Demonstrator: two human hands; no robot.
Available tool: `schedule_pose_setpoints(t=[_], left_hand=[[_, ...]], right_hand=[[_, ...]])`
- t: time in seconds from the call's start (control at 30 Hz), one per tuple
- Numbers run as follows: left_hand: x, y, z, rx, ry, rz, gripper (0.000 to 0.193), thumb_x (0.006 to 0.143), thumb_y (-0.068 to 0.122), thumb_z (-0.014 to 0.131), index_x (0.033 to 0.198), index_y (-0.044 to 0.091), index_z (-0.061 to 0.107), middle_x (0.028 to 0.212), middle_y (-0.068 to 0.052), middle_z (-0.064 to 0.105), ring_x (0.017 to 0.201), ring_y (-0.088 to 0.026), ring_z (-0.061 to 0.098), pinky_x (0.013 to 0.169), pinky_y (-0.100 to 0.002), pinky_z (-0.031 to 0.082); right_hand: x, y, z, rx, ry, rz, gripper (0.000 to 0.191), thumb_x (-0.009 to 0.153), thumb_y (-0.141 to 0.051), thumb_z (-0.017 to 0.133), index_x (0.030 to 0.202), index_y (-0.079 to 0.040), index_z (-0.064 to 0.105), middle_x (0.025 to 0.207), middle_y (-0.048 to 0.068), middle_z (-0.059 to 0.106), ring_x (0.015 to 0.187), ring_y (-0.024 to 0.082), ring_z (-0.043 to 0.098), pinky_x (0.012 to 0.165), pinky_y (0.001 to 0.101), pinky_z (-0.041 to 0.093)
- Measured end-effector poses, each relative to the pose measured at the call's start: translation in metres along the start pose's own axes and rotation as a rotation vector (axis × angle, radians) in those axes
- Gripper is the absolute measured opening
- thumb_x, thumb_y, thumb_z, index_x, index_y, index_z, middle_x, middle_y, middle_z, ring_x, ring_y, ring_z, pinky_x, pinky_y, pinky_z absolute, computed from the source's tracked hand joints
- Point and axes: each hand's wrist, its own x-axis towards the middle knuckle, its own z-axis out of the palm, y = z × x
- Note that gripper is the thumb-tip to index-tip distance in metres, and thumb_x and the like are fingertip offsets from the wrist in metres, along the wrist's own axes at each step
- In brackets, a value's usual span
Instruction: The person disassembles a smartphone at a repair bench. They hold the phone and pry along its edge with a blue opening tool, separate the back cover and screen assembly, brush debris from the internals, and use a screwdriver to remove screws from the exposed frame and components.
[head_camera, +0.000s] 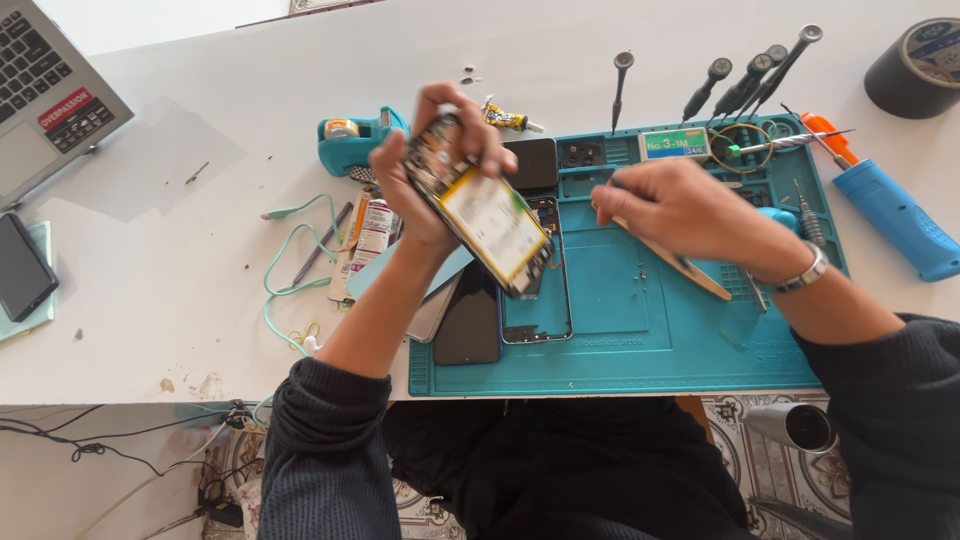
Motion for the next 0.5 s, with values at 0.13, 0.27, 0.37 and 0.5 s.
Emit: schedule_pose_setpoints(t=[0.13, 0.27, 0.37, 0.5], left_hand=[[-0.011, -0.015, 0.011, 0.046, -0.117, -0.18, 0.062, 0.095, 0.057, 0.052, 0.133, 0.008, 0.044, 0.095, -0.012, 0.054, 0.083, -0.022, 0.06, 0.081, -0.038, 0.051], [-0.016, -0.03, 0.018, 0.054, -0.159, -0.229, 0.062, 0.099, 0.057, 0.051, 0.135, 0.008, 0.043, 0.103, -0.014, 0.056, 0.091, -0.022, 0.061, 0.084, -0.036, 0.052], [-0.014, -0.035, 0.021, 0.038, -0.145, -0.183, 0.052, 0.103, 0.052, 0.046, 0.135, 0.011, 0.042, 0.114, -0.013, 0.056, 0.097, -0.028, 0.066, 0.086, -0.041, 0.056], [-0.013, -0.031, 0.024, 0.152, 0.036, -0.168, 0.055, 0.105, 0.055, 0.041, 0.14, 0.012, 0.038, 0.123, -0.019, 0.06, 0.121, -0.03, 0.063, 0.109, -0.045, 0.051]], right_hand=[[0.004, 0.004, -0.002, -0.026, 0.021, -0.086, 0.042, 0.095, -0.045, 0.064, 0.093, -0.005, 0.075, 0.056, -0.003, 0.057, 0.051, 0.006, 0.051, 0.047, 0.0289, 0.041], [-0.002, -0.002, 0.006, 0.088, -0.198, -0.027, 0.034, 0.085, -0.041, 0.074, 0.099, -0.011, 0.079, 0.059, -0.003, 0.049, 0.052, 0.008, 0.042, 0.046, 0.0303, 0.033], [-0.004, -0.006, 0.011, 0.207, -0.217, 0.018, 0.029, 0.085, -0.035, 0.077, 0.094, -0.007, 0.079, 0.061, -0.004, 0.048, 0.054, 0.006, 0.04, 0.047, 0.029, 0.031], [-0.002, -0.001, 0.013, 0.403, -0.163, -0.015, 0.024, 0.09, -0.028, 0.075, 0.093, -0.004, 0.077, 0.063, -0.007, 0.054, 0.057, 0.003, 0.04, 0.048, 0.0265, 0.031]])
